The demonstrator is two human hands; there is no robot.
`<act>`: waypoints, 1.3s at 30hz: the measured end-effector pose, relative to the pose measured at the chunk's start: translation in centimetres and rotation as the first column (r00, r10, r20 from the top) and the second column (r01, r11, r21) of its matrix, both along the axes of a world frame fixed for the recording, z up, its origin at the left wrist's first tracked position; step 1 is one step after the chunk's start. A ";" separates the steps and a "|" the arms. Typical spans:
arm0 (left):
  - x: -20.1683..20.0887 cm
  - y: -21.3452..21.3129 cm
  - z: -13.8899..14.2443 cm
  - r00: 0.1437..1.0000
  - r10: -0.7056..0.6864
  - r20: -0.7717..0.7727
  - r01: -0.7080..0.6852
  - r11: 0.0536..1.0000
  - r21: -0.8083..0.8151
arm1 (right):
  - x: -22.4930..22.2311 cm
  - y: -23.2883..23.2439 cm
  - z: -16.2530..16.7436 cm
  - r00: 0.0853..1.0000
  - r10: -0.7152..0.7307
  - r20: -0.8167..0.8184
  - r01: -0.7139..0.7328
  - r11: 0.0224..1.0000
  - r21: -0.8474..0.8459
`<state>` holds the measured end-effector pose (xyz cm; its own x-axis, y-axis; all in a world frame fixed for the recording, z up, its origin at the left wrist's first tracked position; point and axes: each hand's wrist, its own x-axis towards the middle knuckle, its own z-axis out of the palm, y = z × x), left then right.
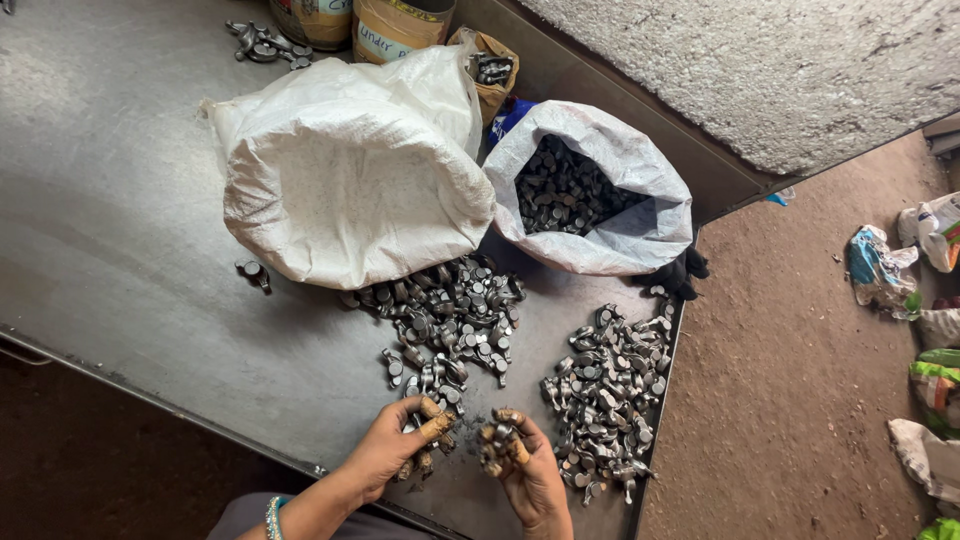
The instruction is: The person sorts small metal parts by hand on a metal table. They pick up individual pieces, inspect them, and place them into piles or into a white sack. The hands are visibly dirty from handling the parts.
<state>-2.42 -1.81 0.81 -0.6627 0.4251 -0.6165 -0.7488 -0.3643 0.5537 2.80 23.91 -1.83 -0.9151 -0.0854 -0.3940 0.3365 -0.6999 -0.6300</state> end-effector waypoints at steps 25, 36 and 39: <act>-0.5 -0.6 0.7 0.991 -0.039 -0.127 0.037 0.999 -0.021 | -5.1 -4.6 6.2 0.996 0.048 -0.076 0.069 0.133 0.989; -0.1 0.6 1.3 0.804 -0.164 -0.571 -0.078 0.924 -0.375 | -1.3 -4.3 2.8 0.993 -0.117 0.011 0.114 0.978 0.173; 0.0 0.7 0.7 0.887 -0.096 -0.451 -0.021 0.969 -0.248 | -1.0 -4.3 2.3 0.991 -0.133 0.033 0.124 0.973 0.193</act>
